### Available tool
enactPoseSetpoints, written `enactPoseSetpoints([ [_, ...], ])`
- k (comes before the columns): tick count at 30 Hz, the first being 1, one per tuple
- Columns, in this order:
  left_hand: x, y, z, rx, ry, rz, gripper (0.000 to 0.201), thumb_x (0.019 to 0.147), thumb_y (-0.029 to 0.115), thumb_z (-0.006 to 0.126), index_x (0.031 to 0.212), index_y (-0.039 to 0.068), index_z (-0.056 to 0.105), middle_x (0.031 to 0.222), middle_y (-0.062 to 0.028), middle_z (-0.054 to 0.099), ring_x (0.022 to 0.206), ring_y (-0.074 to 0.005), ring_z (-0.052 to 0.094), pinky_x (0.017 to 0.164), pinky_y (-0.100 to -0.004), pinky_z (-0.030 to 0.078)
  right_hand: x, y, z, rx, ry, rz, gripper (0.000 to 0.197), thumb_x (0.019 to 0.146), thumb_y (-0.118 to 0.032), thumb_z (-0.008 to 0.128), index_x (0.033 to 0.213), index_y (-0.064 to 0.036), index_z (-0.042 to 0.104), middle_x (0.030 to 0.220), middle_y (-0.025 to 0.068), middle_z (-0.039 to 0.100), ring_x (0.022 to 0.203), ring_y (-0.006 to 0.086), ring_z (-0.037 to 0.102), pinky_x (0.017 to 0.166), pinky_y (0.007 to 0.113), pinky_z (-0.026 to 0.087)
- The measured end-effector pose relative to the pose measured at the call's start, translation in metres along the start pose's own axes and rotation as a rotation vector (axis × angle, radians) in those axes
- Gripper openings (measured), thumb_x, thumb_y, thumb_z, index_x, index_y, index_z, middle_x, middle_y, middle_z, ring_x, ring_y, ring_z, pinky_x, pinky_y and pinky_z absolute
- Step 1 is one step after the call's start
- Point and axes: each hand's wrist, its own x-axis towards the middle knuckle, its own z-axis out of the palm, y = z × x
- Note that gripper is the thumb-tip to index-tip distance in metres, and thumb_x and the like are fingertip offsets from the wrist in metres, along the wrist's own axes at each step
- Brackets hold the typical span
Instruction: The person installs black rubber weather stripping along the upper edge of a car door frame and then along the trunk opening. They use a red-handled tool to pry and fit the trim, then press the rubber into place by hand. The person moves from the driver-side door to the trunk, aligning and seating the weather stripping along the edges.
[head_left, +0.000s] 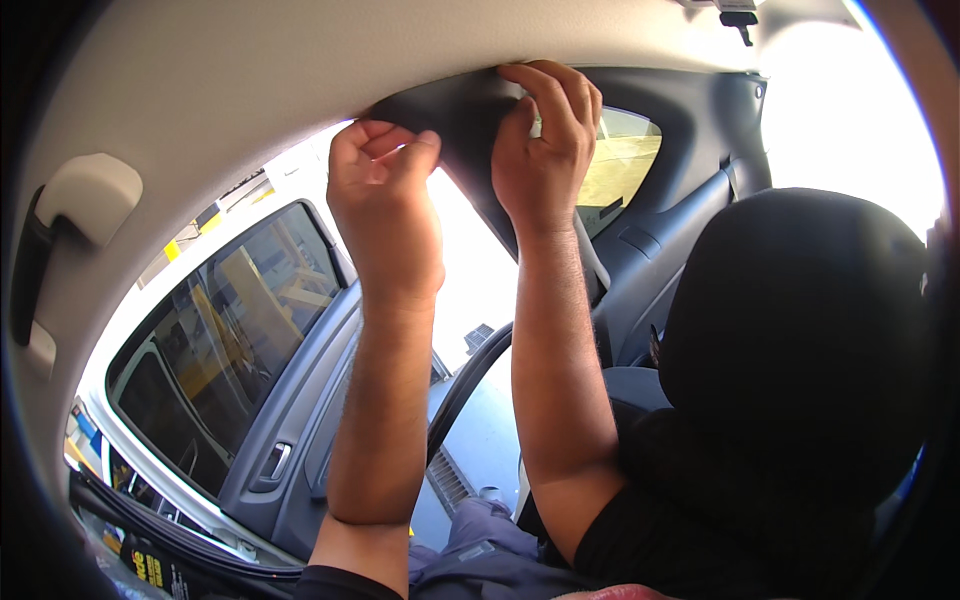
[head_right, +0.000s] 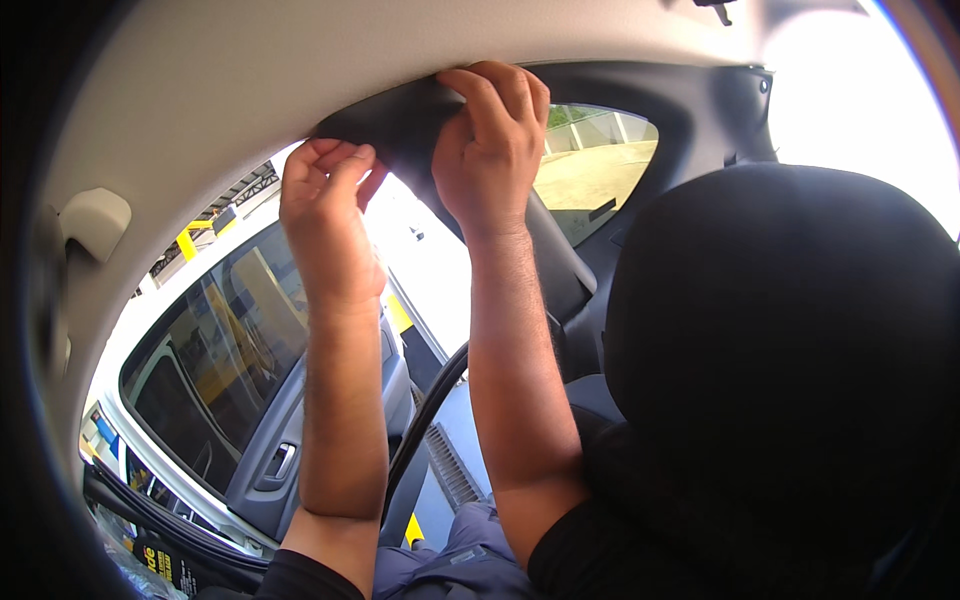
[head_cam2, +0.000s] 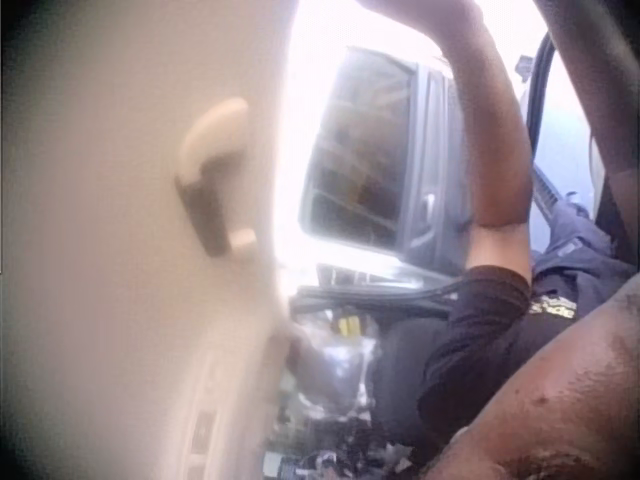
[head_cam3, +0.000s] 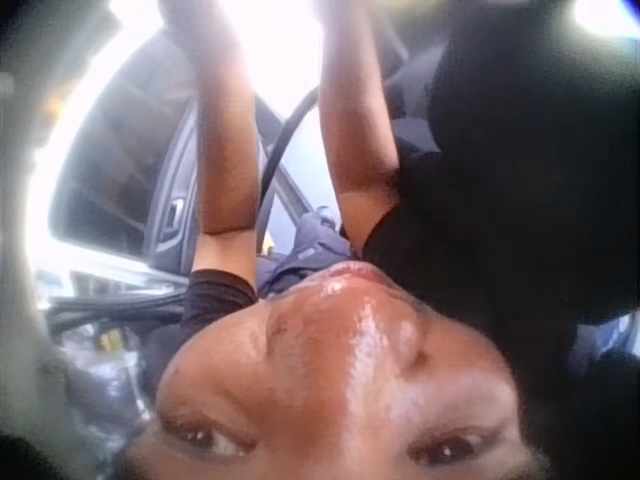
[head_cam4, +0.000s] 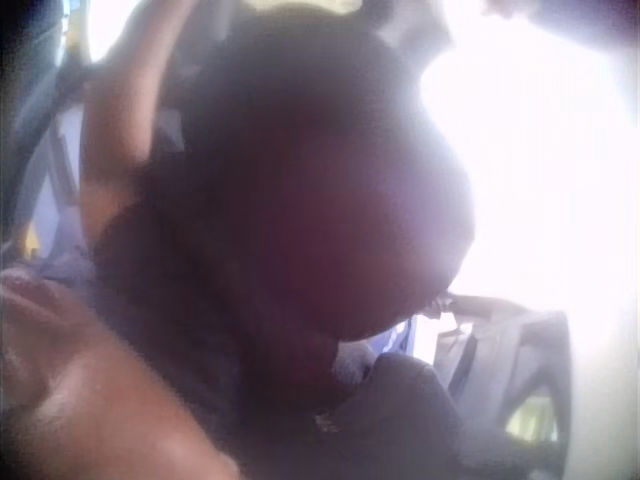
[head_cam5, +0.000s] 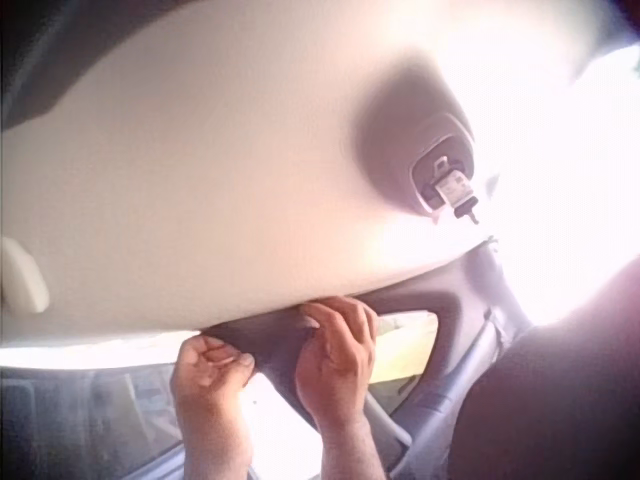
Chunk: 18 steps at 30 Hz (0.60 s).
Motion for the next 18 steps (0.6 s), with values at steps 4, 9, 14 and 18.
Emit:
enactPoseSetpoints([
  [4,-0.002,-0.004,0.001,0.091,-0.007,0.113,0.034,0.088,0.005,0.072,0.117,-0.003,0.057,0.107,-0.0135,0.064,0.100,-0.0207,0.064,0.089,-0.0361,0.054,0.000,-0.004,0.001,0.062,-0.058,0.061,0.037,0.083,0.010,0.055,0.110,-0.0084,0.074,0.118,0.0104,0.067,0.115,0.0326,0.060,0.102,0.043,0.048],
  [9,0.004,-0.009,0.001,0.025,-0.002,0.175,0.030,0.092,0.007,0.077,0.112,-0.002,0.057,0.099,-0.0098,0.064,0.095,-0.0167,0.063,0.087,-0.0322,0.052,-0.006,-0.010,0.002,-0.015,-0.074,0.072,0.036,0.088,0.004,0.058,0.121,-0.0062,0.068,0.121,0.0146,0.063,0.119,0.0326,0.058,0.105,0.044,0.046],
  [14,0.013,-0.016,0.004,-0.055,0.014,0.169,0.026,0.094,0.018,0.082,0.102,0.004,0.063,0.096,-0.0094,0.069,0.092,-0.0178,0.068,0.086,-0.0341,0.056,-0.033,-0.011,-0.021,0.142,-0.131,0.467,0.044,0.093,-0.018,0.069,0.133,-0.0020,0.059,0.125,0.0190,0.058,0.124,0.0378,0.056,0.107,0.048,0.045],
  [18,0.012,-0.010,0.008,-0.005,0.089,0.052,0.027,0.093,0.021,0.084,0.102,0.003,0.066,0.100,-0.0114,0.071,0.096,-0.0213,0.070,0.088,-0.0373,0.059,-0.036,-0.006,-0.042,0.074,-0.382,0.584,0.081,0.086,-0.044,0.082,0.147,-0.0010,0.050,0.137,0.0246,0.056,0.129,0.0392,0.056,0.110,0.051,0.044],
])
